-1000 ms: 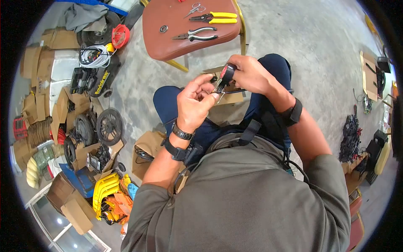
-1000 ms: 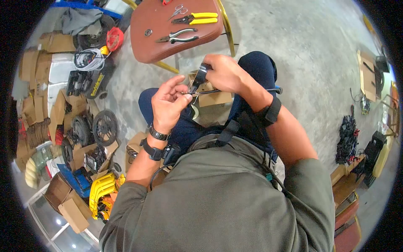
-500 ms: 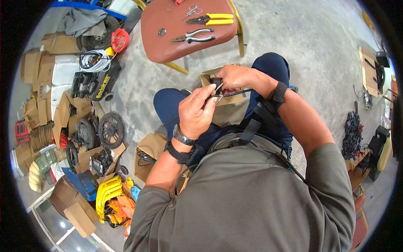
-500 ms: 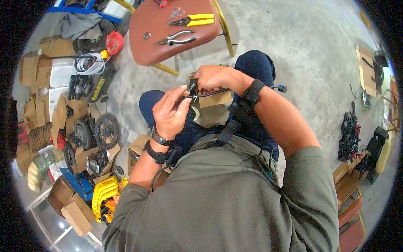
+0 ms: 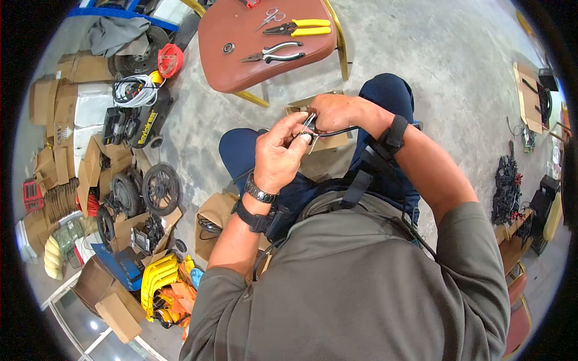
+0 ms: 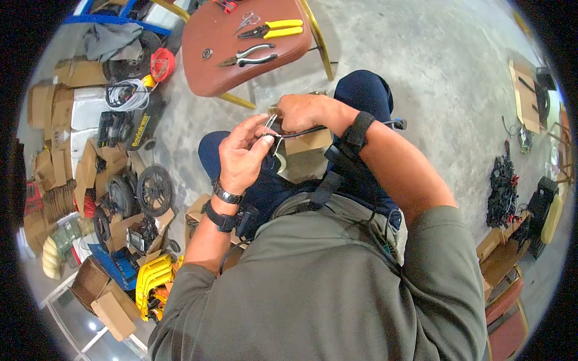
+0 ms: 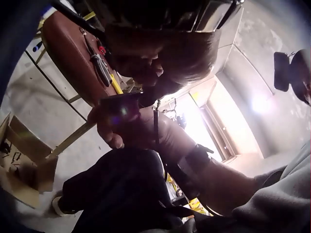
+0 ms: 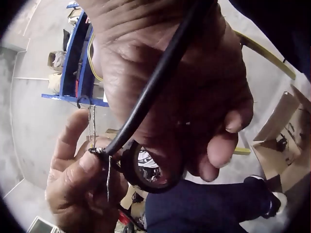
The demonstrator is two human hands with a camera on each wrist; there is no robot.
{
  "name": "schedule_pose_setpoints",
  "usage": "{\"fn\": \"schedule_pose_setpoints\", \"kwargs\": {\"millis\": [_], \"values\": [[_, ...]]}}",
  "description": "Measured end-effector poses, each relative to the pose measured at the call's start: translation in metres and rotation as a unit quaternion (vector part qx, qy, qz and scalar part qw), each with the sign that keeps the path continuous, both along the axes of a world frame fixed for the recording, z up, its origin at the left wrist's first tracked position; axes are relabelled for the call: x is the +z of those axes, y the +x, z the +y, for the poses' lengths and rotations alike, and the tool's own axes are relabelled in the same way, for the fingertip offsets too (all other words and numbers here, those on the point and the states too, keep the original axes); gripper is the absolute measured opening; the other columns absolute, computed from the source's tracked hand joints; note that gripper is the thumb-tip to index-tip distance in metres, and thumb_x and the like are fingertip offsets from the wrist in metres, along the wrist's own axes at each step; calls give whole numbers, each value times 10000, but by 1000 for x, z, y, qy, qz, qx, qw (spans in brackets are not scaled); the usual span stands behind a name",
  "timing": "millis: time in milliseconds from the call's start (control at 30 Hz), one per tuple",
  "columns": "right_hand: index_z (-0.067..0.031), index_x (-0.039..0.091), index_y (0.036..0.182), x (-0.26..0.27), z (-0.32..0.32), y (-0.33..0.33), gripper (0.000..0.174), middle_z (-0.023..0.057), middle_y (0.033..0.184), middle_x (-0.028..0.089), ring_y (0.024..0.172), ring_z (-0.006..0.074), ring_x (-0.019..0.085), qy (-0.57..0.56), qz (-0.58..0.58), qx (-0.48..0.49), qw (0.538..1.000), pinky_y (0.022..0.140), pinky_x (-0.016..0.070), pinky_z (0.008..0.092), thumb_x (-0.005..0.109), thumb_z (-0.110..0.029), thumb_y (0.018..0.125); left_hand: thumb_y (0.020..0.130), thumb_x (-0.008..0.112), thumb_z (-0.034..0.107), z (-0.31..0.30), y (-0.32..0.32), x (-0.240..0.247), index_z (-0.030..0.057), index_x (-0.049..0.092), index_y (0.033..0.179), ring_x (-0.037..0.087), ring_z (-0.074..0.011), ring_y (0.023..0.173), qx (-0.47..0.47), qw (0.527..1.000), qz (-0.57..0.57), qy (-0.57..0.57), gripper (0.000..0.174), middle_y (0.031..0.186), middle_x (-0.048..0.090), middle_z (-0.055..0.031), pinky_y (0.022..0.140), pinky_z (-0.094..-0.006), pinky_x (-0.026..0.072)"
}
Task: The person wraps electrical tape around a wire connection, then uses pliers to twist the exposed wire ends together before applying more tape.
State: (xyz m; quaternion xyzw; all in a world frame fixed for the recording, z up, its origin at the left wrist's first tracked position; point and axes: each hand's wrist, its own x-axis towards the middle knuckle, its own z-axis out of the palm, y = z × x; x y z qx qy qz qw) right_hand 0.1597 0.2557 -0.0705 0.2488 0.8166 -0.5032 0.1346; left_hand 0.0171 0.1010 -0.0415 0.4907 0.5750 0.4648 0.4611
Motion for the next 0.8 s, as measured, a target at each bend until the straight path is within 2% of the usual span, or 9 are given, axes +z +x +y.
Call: {"fn": "schedule_pose_setpoints", "kwargs": {"millis": [67,167,300,400,467,533,567,667,800], "values": [[23,719,976,10,1,3,323,197,796,710,751,295,700,37,15,-12,999,677,524,407,702,-182,727,903,642,-81,0,-1,-1,18,588,1327,632,-97,944,2,1000,-7,-12,439,1028,691,-57,836,-258,519],[19,700,976,2,6,14,286,190,819,709,740,288,693,50,120,-19,991,677,528,405,670,-174,767,889,640,-71,3,4,2,35,612,1314,599,-49,830,27,999,-17,-6,439,955,678,-9,723,-220,505],[3,671,1061,24,-5,37,232,157,780,691,686,251,670,54,238,-192,950,639,517,363,622,-124,872,883,643,-78,7,5,6,33,601,1320,590,-39,813,32,999,-10,-21,453,916,667,4,712,-208,495],[-27,682,1016,53,-28,49,207,193,783,684,752,363,695,55,247,-198,947,666,541,424,627,-139,851,875,650,-81,9,2,2,30,594,1323,583,-36,795,36,998,-18,-40,465,889,662,13,697,-202,488],[-29,656,1046,50,-41,54,212,180,717,655,713,372,684,78,296,-212,928,629,531,421,628,-86,844,873,652,-79,10,-1,1,29,590,1324,580,-35,784,29,998,-39,-46,468,880,662,15,690,-201,483],[-29,641,1076,50,-51,60,241,184,720,655,718,376,682,66,297,-242,921,627,530,419,630,-61,838,867,657,-92,13,-2,5,9,585,1324,611,-64,847,35,997,-41,-63,473,938,667,-8,766,-220,503],[-32,610,1138,52,-54,65,299,200,771,669,759,383,686,45,258,-241,935,650,541,427,631,-41,840,865,660,-99,14,-2,6,-1,582,1324,627,-79,879,40,996,-41,-71,476,967,670,-19,804,-229,513],[-45,584,1191,33,-68,68,349,206,837,685,791,384,689,114,342,-156,919,682,551,451,632,-40,846,877,643,-70,16,-3,3,31,592,1320,587,-38,792,50,996,-49,-53,457,892,670,4,700,-201,482],[-66,583,1256,24,-85,65,428,207,912,692,798,406,683,141,293,-147,934,705,555,476,617,-21,831,871,649,-95,18,-4,5,-10,595,1299,631,-81,876,40,996,-45,-65,439,957,676,-33,799,-233,519]]}}
